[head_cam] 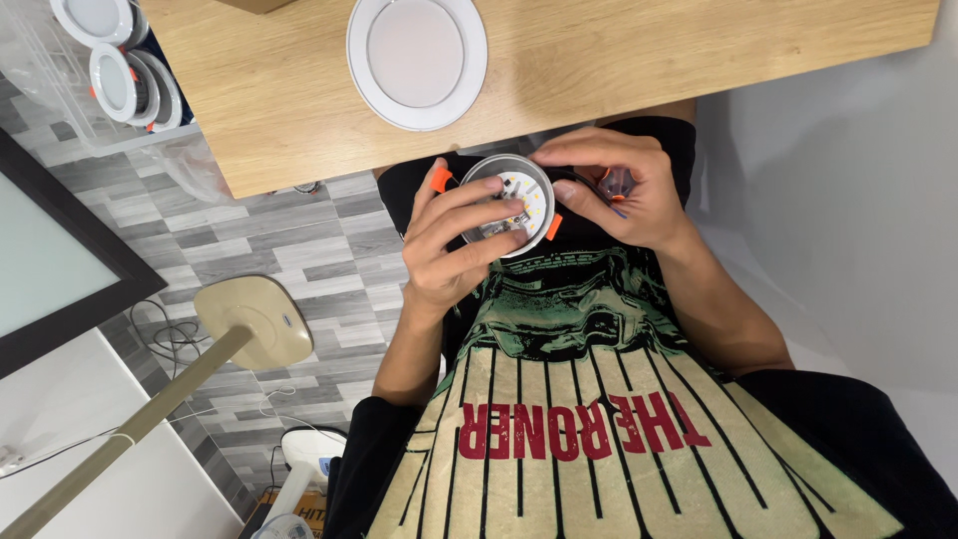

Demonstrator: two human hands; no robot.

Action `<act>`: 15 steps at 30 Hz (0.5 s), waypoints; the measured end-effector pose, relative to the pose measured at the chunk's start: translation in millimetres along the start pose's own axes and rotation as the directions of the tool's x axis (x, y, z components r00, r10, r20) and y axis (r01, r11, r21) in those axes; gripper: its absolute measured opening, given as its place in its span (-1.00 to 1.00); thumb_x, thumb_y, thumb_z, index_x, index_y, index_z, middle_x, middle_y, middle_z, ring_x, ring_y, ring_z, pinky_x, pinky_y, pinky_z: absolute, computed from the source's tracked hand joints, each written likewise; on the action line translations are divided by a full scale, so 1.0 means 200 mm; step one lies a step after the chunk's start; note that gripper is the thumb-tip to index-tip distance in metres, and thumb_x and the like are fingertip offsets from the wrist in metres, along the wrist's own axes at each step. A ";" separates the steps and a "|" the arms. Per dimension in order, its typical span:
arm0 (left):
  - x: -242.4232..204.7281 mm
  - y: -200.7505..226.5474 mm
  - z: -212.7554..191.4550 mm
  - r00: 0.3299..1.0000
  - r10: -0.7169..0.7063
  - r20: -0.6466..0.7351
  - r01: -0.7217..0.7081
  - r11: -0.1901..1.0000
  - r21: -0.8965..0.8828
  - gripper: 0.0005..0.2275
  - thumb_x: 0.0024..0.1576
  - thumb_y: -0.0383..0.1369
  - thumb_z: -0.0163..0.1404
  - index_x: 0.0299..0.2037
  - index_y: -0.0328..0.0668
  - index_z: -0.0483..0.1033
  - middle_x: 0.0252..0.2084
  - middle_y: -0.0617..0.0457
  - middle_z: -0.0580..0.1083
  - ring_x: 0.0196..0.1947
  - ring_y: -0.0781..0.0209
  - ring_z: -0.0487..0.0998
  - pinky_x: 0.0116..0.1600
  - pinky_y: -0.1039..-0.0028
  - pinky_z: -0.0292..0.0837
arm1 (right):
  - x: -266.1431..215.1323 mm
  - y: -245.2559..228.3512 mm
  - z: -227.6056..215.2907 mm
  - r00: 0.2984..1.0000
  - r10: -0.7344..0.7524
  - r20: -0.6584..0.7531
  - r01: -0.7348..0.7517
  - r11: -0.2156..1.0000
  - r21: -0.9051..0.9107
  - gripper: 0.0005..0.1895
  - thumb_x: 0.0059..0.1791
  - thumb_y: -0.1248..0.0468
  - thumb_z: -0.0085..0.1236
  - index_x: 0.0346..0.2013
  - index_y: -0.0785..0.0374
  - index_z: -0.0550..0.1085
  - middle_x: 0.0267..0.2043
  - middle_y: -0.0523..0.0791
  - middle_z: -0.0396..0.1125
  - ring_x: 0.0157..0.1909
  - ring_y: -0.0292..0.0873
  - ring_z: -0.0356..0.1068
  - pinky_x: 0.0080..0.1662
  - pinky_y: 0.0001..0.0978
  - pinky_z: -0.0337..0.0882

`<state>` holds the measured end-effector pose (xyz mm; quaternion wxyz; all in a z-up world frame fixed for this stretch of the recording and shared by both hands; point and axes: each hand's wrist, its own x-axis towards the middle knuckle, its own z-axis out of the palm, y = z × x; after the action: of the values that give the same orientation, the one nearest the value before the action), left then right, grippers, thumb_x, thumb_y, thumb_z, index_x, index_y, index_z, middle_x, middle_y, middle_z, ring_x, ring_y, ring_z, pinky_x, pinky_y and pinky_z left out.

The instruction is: The person assembles LED light fixtures by using a screwdriver to tighten screws on the back of the LED module. They handle the LED module, a white plastic ring, and a screwdriver, placing the ring onto the module and securing it.

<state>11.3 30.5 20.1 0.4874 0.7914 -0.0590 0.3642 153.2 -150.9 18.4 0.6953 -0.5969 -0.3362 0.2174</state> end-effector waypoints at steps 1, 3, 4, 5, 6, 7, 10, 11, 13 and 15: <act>0.00 0.00 0.00 1.000 0.007 -0.005 -0.007 1.000 0.011 -0.84 0.28 -0.45 0.23 -0.30 0.08 0.82 -0.06 0.04 0.74 0.09 -0.02 0.74 0.64 -0.01 0.08 | 0.00 0.00 0.00 1.000 -0.007 0.000 0.007 1.000 -0.007 -0.76 0.11 0.38 0.31 0.04 0.47 0.65 -0.06 0.13 0.55 -0.53 -0.33 0.21 -0.52 -0.47 0.20; 0.00 -0.01 0.00 1.000 0.016 -0.011 -0.016 1.000 0.021 -0.83 0.27 -0.45 0.24 -0.33 0.08 0.82 -0.08 0.05 0.75 0.08 -0.01 0.74 0.63 0.01 0.11 | 0.00 0.00 0.00 1.000 -0.016 -0.001 0.016 1.000 -0.016 -0.76 0.10 0.39 0.31 0.03 0.47 0.66 -0.08 0.13 0.55 -0.54 -0.33 0.20 -0.53 -0.47 0.19; 0.00 -0.01 0.00 1.000 0.017 -0.018 -0.016 1.000 0.017 -0.84 0.27 -0.44 0.24 -0.33 0.08 0.82 -0.08 0.05 0.75 0.07 -0.01 0.75 0.62 0.02 0.14 | 0.00 0.00 0.00 1.000 -0.019 -0.002 0.019 1.000 -0.011 -0.77 0.10 0.42 0.30 0.03 0.49 0.65 -0.10 0.13 0.55 -0.54 -0.33 0.21 -0.53 -0.47 0.20; 0.00 -0.01 0.00 1.000 0.017 -0.025 -0.016 1.000 0.013 -0.84 0.27 -0.43 0.23 -0.33 0.07 0.82 -0.09 0.05 0.75 0.06 0.00 0.75 0.61 0.03 0.17 | 0.00 -0.01 0.00 1.000 -0.022 -0.002 0.022 1.000 -0.006 -0.77 0.10 0.44 0.30 0.03 0.51 0.65 -0.12 0.14 0.54 -0.53 -0.32 0.22 -0.53 -0.47 0.21; 0.02 -0.01 0.01 1.000 0.017 -0.024 -0.017 1.000 0.014 -0.84 0.27 -0.43 0.23 -0.33 0.07 0.82 -0.09 0.05 0.75 0.06 0.00 0.75 0.61 0.03 0.17 | -0.01 0.01 0.00 1.000 -0.023 -0.002 0.023 1.000 -0.005 -0.77 0.10 0.44 0.30 0.03 0.51 0.65 -0.12 0.14 0.54 -0.53 -0.32 0.22 -0.53 -0.47 0.21; 0.03 0.00 0.01 0.999 0.010 -0.049 -0.011 1.000 -0.011 -0.87 0.29 -0.46 0.21 -0.28 -0.02 0.80 -0.12 0.01 0.74 -0.01 -0.01 0.77 0.59 0.04 0.21 | -0.02 0.02 -0.01 1.000 -0.022 -0.003 0.022 1.000 -0.001 -0.77 0.09 0.46 0.30 0.02 0.52 0.64 -0.13 0.13 0.54 -0.53 -0.31 0.21 -0.53 -0.48 0.19; 0.08 0.01 0.00 0.997 0.009 -0.083 -0.011 1.000 -0.028 -0.93 0.29 -0.49 0.21 -0.22 -0.15 0.76 -0.16 -0.03 0.74 -0.09 -0.02 0.79 0.55 0.04 0.25 | -0.03 0.03 -0.01 1.000 -0.029 -0.003 0.029 1.000 0.010 -0.76 0.08 0.46 0.33 0.02 0.54 0.62 -0.14 0.13 0.54 -0.53 -0.32 0.20 -0.53 -0.49 0.19; 0.10 0.02 -0.01 0.996 0.008 -0.092 -0.010 1.000 -0.024 -0.96 0.28 -0.50 0.22 -0.22 -0.20 0.74 -0.18 -0.03 0.74 -0.11 -0.03 0.80 0.54 0.03 0.24 | -0.03 0.03 -0.01 1.000 -0.030 -0.004 0.030 0.999 0.015 -0.75 0.07 0.44 0.35 0.01 0.55 0.62 -0.14 0.13 0.55 -0.53 -0.33 0.21 -0.53 -0.49 0.19; 0.12 0.02 -0.04 0.996 0.020 -0.083 -0.021 1.000 -0.014 -0.96 0.29 -0.47 0.22 -0.19 -0.22 0.73 -0.18 -0.04 0.74 -0.14 -0.03 0.80 0.53 0.01 0.25 | -0.03 0.00 -0.01 1.000 -0.017 0.009 0.017 0.999 0.035 -0.70 0.04 0.41 0.39 0.02 0.55 0.60 -0.14 0.12 0.54 -0.55 -0.35 0.24 -0.54 -0.50 0.21; 0.18 0.01 -0.10 0.996 0.046 -0.081 -0.046 0.999 0.000 -0.94 0.30 -0.44 0.21 -0.16 -0.25 0.71 -0.19 -0.04 0.74 -0.17 -0.03 0.80 0.52 -0.01 0.25 | -0.01 -0.02 -0.01 0.999 -0.020 0.029 0.018 0.999 0.051 -0.65 0.01 0.38 0.42 0.03 0.55 0.59 -0.15 0.11 0.54 -0.56 -0.36 0.27 -0.55 -0.52 0.22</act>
<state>26.8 54.2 50.4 0.4814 0.7741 -0.0579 0.4070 153.8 -154.7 21.0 0.7072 -0.5726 -0.3464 0.2280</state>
